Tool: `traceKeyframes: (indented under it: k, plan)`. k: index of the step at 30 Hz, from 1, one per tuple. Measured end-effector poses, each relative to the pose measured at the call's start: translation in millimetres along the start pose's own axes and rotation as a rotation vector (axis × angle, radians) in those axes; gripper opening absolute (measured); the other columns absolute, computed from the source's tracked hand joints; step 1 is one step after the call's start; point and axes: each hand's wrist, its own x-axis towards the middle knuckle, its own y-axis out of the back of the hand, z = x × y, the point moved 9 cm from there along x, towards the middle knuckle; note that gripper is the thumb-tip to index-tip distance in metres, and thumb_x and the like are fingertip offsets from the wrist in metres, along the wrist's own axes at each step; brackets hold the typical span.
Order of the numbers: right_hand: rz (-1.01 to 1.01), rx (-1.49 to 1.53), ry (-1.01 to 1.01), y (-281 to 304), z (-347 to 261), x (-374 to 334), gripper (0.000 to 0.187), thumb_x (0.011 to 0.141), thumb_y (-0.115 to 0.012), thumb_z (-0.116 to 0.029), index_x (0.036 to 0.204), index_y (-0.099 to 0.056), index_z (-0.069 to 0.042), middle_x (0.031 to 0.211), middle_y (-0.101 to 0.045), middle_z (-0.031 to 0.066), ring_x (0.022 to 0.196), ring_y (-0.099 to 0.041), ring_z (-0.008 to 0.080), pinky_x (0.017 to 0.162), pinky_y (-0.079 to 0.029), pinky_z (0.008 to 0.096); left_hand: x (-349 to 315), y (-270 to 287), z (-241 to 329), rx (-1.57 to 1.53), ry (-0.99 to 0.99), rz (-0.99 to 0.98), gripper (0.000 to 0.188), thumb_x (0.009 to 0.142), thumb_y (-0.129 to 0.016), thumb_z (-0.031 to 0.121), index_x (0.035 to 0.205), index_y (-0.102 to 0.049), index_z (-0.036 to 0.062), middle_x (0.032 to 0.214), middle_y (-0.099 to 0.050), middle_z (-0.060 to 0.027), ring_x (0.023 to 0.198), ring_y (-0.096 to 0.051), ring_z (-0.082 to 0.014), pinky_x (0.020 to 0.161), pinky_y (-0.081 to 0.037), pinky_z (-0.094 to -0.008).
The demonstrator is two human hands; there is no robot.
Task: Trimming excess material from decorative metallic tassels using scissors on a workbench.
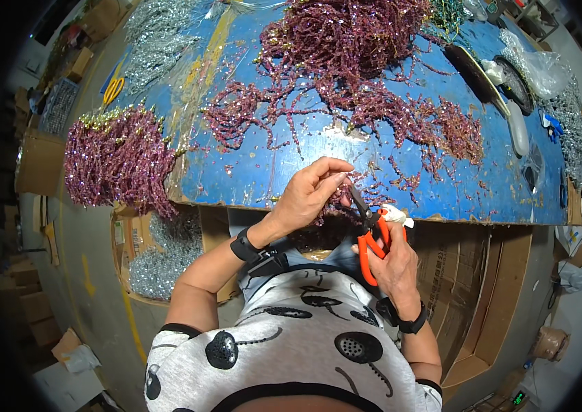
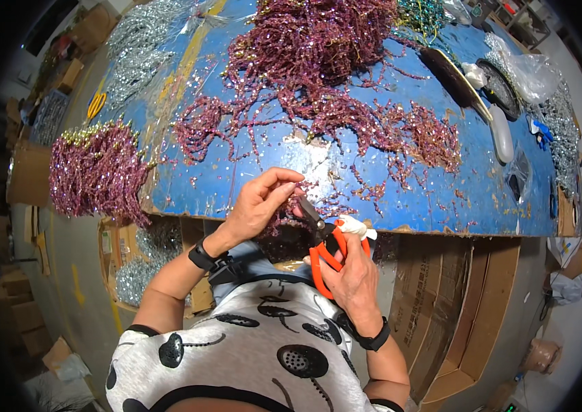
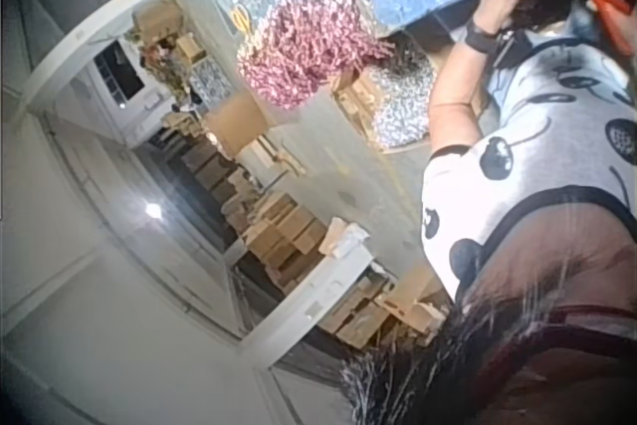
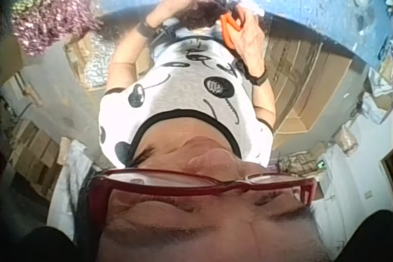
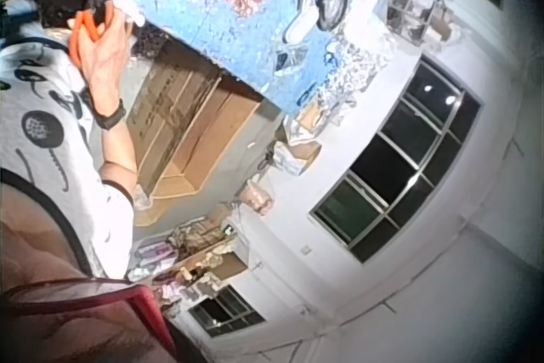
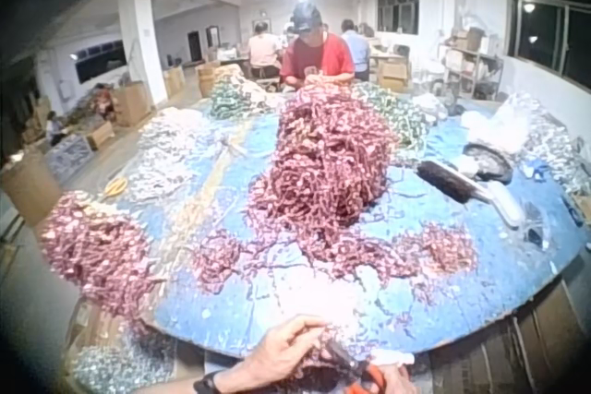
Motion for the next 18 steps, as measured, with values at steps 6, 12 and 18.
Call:
traceKeyframes:
  k: [6,12,18]
  plan:
    - [-0.018,-0.012,-0.005,0.8,-0.5,2.6,0.052,0.071,-0.083,-0.028,0.108,-0.053,-0.006,0.070,-0.056,0.0065,0.062,-0.058,0.0246,0.061,-0.049,0.0376,1.0,8.7,-5.2,-0.085,0.031,-0.003,0.031,0.094,-0.055,0.002,0.124,-0.050,-0.0004,0.096,-0.061,-0.0035,0.086,-0.061,-0.0069,0.077,-0.049,-0.0203]
    - [-0.033,-0.033,-0.014,1.2,-1.4,3.7,0.053,0.070,-0.083,-0.029,0.108,-0.053,-0.006,0.071,-0.056,0.0063,0.062,-0.059,0.0248,0.060,-0.049,0.0378,0.3,15.5,-6.0,-0.114,0.052,0.053,0.031,0.091,-0.057,-0.001,0.122,-0.051,-0.0001,0.093,-0.061,-0.0025,0.088,-0.059,-0.0060,0.075,-0.047,-0.0199]
    - [-0.033,-0.048,0.020,1.7,-5.4,3.4,0.054,0.070,-0.084,-0.029,0.107,-0.052,-0.007,0.071,-0.056,0.0063,0.062,-0.059,0.0255,0.060,-0.049,0.0386,-1.5,16.7,7.2,0.113,-0.015,0.076,0.032,0.088,-0.062,0.002,0.119,-0.052,0.0007,0.090,-0.062,-0.0020,0.084,-0.057,-0.0064,0.075,-0.046,-0.0225]
